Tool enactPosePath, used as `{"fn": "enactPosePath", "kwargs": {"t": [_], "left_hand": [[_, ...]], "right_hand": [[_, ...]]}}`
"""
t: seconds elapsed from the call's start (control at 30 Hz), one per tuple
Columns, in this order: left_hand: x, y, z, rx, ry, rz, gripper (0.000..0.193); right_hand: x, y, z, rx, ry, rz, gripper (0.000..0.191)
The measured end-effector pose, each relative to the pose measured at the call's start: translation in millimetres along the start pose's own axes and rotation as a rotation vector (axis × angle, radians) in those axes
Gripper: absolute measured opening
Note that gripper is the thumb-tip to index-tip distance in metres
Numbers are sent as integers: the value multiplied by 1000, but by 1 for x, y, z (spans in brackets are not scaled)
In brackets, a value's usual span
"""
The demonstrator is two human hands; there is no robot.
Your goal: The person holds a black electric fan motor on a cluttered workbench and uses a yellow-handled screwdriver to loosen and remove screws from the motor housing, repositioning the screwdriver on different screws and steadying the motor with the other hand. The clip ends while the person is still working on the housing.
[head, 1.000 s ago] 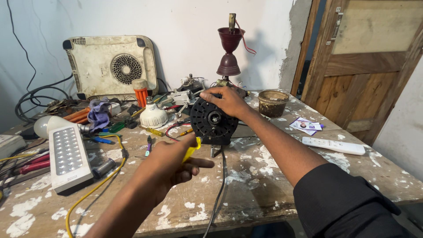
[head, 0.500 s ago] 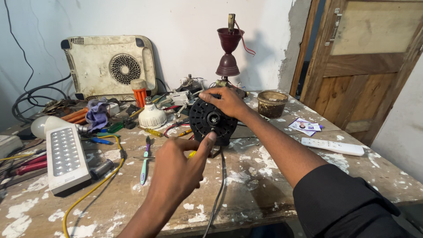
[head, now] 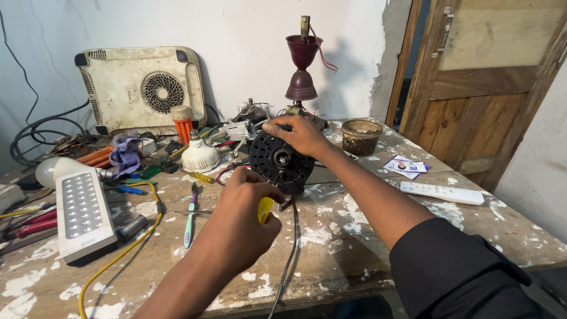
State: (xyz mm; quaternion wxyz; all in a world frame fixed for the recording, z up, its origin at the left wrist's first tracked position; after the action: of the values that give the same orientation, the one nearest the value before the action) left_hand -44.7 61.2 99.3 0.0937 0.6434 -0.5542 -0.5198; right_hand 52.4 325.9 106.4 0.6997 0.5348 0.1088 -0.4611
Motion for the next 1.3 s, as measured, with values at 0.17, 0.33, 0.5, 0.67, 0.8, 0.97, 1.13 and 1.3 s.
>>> {"fn": "enactPosePath", "kwargs": {"t": [0.17, 0.33, 0.5, 0.67, 0.8, 0.97, 1.13, 1.3], "left_hand": [[4, -3, -6, -430, -92, 115, 24], [9, -7, -18, -765, -449, 66, 22], [17, -23, -13, -794, -455, 200, 9], [14, -32, -9, -600, -151, 178, 20], [6, -23, -11, -249, 108, -127, 17], [-4, -46, 25, 1177, 842, -4, 22], [-8, -39, 34, 1424, 807, -56, 24], [-12, -32, 25, 1357, 648, 121, 24]], "right_hand": [[-1, -1, -1, -24, -1, 10, 52], [-1, 0, 0, -20, 15, 3, 52], [-3, -1, -2, -3, -20, 13, 53], [-4, -2, -4, -2, -21, 22, 54], [-4, -2, -3, -12, 9, 9, 54], [-1, 1, -1, 18, -12, -3, 54], [1, 2, 3, 18, -17, -4, 54], [-1, 0, 3, -3, -7, 12, 54]]}}
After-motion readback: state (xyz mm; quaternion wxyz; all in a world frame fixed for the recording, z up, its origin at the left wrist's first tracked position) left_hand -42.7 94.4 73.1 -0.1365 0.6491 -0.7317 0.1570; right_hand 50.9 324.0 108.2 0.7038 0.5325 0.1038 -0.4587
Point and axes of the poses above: each hand's wrist, its own x-axis away from the middle knuckle, its own y-axis out of the back of the hand, z = x × y, the point moved 6 cm from there along -x, towards the middle knuckle, and after that the axes turned 1 degree about -y, right-handed, at the moved point
